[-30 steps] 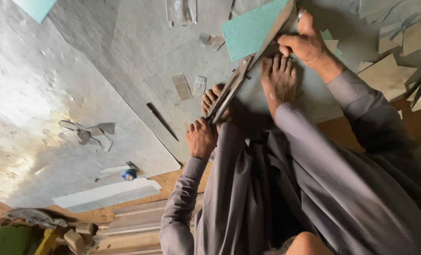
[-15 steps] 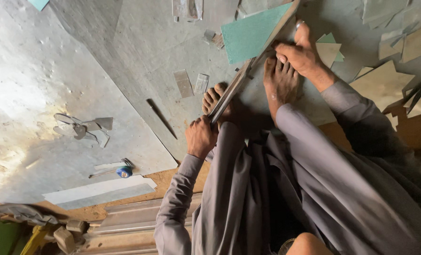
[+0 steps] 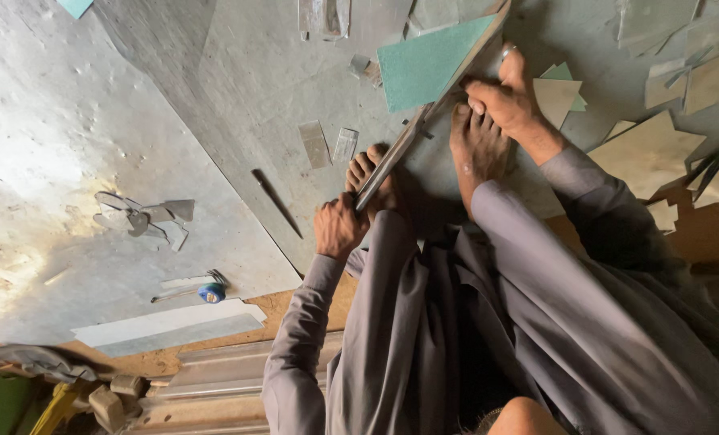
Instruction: The person sits on the floor and uses large shears to cut rectangular sheets of light-colored material into smaller pieces. The person repeatedly picks up sheets, positions them in the shears, and cuts them, then sets the cut pieces aside on the floor.
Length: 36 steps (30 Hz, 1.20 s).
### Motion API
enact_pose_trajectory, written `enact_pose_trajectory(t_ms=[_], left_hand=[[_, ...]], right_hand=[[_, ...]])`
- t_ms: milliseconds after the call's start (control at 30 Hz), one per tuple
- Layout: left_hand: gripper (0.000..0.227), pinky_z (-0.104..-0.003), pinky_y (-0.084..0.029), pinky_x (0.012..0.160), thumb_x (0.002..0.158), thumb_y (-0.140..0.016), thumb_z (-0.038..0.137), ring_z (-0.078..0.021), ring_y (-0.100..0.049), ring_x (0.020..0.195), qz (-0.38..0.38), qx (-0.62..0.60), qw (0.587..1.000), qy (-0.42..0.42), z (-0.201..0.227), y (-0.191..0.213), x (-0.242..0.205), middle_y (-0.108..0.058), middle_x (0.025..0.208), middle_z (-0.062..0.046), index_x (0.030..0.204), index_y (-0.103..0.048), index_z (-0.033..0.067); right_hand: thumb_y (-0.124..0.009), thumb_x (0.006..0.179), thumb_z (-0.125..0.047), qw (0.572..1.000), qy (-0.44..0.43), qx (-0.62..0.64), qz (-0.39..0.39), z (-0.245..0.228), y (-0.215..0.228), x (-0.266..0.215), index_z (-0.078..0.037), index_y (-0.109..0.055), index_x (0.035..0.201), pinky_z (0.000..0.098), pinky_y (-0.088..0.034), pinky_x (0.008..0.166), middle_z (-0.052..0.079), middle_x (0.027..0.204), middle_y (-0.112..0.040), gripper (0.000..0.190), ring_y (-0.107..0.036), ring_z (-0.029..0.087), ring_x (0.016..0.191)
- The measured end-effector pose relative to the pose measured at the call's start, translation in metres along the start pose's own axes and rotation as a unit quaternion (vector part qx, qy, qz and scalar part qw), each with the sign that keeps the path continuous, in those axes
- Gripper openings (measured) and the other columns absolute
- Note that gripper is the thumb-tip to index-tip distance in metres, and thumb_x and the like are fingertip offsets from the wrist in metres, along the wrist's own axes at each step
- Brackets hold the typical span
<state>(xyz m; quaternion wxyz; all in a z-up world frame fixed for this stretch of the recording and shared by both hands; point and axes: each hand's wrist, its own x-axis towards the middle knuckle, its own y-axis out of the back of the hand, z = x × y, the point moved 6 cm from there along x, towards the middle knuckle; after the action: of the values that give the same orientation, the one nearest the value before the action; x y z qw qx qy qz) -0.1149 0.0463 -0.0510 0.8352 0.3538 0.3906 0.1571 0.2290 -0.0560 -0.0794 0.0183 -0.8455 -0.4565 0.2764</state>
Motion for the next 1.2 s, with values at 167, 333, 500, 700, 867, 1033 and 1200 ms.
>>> enact_pose_trajectory(t_ms=[167, 333, 500, 700, 867, 1033, 1200], left_hand=[[0.028, -0.051, -0.053, 0.06, 0.081, -0.068, 0.03, -0.0418, -0.066, 0.061, 0.021, 0.016, 1.0, 0.002, -0.006, -0.008, 0.001, -0.066, 0.067, -0.023, 0.084, -0.061, 0.0026], [0.028, -0.052, -0.051, 0.062, 0.085, -0.067, 0.031, -0.0426, -0.066, 0.068, 0.026, 0.042, 0.999, 0.0, 0.001, -0.004, -0.002, -0.069, 0.074, -0.021, 0.083, -0.061, 0.0042], [0.043, -0.052, -0.05, 0.064, 0.088, -0.07, 0.046, -0.0415, -0.066, 0.076, 0.018, 0.091, 0.995, 0.039, 0.007, 0.005, -0.011, -0.068, 0.078, -0.019, 0.085, -0.061, 0.0032], [0.062, -0.05, -0.051, 0.061, 0.083, -0.072, 0.061, -0.0396, -0.068, 0.074, -0.031, 0.097, 0.995, -0.012, 0.023, 0.021, 0.002, -0.069, 0.076, -0.019, 0.088, -0.062, -0.0003], [0.057, -0.046, -0.053, 0.06, 0.093, -0.072, 0.061, -0.0355, -0.069, 0.07, -0.066, 0.129, 0.989, -0.036, 0.055, 0.05, 0.028, -0.072, 0.079, -0.018, 0.081, -0.067, 0.0055], [0.046, -0.033, -0.058, 0.065, 0.091, -0.078, 0.028, -0.0194, -0.072, 0.078, 0.002, -0.363, 0.928, -0.082, 0.121, 0.055, 0.061, -0.073, 0.094, -0.012, 0.122, -0.058, 0.0003], [0.025, -0.029, -0.054, 0.063, 0.098, -0.079, 0.005, -0.016, -0.065, 0.073, -0.099, -0.591, 0.8, 0.028, 0.142, 0.011, 0.087, -0.07, 0.086, -0.013, 0.113, -0.062, -0.0065]], right_hand=[[-0.058, 0.094, 0.007, 0.999, -0.008, -0.039, 0.021, 0.004, -0.002, -0.001, 0.004, -0.047, 0.124, 0.028, -0.044, 0.057, 0.008, 0.096, -0.059, 0.033, -0.05, 0.01, 0.066], [-0.063, 0.094, 0.007, 0.994, -0.01, -0.1, 0.035, -0.005, 0.007, -0.007, 0.006, -0.047, 0.123, 0.0281, -0.045, 0.054, 0.006, 0.09, -0.059, 0.033, -0.053, 0.01, 0.064], [-0.063, 0.098, 0.002, 0.993, -0.031, -0.107, 0.033, -0.027, 0.021, -0.034, 0.007, -0.048, 0.117, 0.028, -0.047, 0.053, 0.011, 0.091, -0.063, 0.025, -0.06, 0.014, 0.066], [-0.059, 0.099, -0.003, 0.992, -0.062, -0.108, 0.015, -0.036, 0.008, -0.067, 0.002, -0.051, 0.105, 0.0269, -0.057, 0.053, 0.009, 0.087, -0.068, 0.011, -0.072, 0.015, 0.071], [-0.074, 0.09, -0.011, 0.984, -0.131, -0.114, 0.026, -0.013, -0.019, -0.093, -0.002, -0.065, 0.093, 0.0286, -0.051, 0.052, 0.009, 0.076, -0.067, 0.013, -0.066, 0.016, 0.061], [-0.083, 0.09, -0.029, 0.948, 0.021, -0.314, -0.042, -0.016, -0.036, -0.102, 0.001, -0.063, 0.087, 0.0305, -0.05, 0.063, 0.01, 0.072, -0.062, 0.036, -0.062, 0.018, 0.066], [-0.07, 0.1, -0.032, 0.95, -0.007, -0.313, -0.002, -0.028, 0.01, -0.107, -0.001, -0.067, 0.107, 0.0304, -0.051, 0.064, 0.008, 0.086, -0.067, 0.032, -0.063, 0.015, 0.075]])
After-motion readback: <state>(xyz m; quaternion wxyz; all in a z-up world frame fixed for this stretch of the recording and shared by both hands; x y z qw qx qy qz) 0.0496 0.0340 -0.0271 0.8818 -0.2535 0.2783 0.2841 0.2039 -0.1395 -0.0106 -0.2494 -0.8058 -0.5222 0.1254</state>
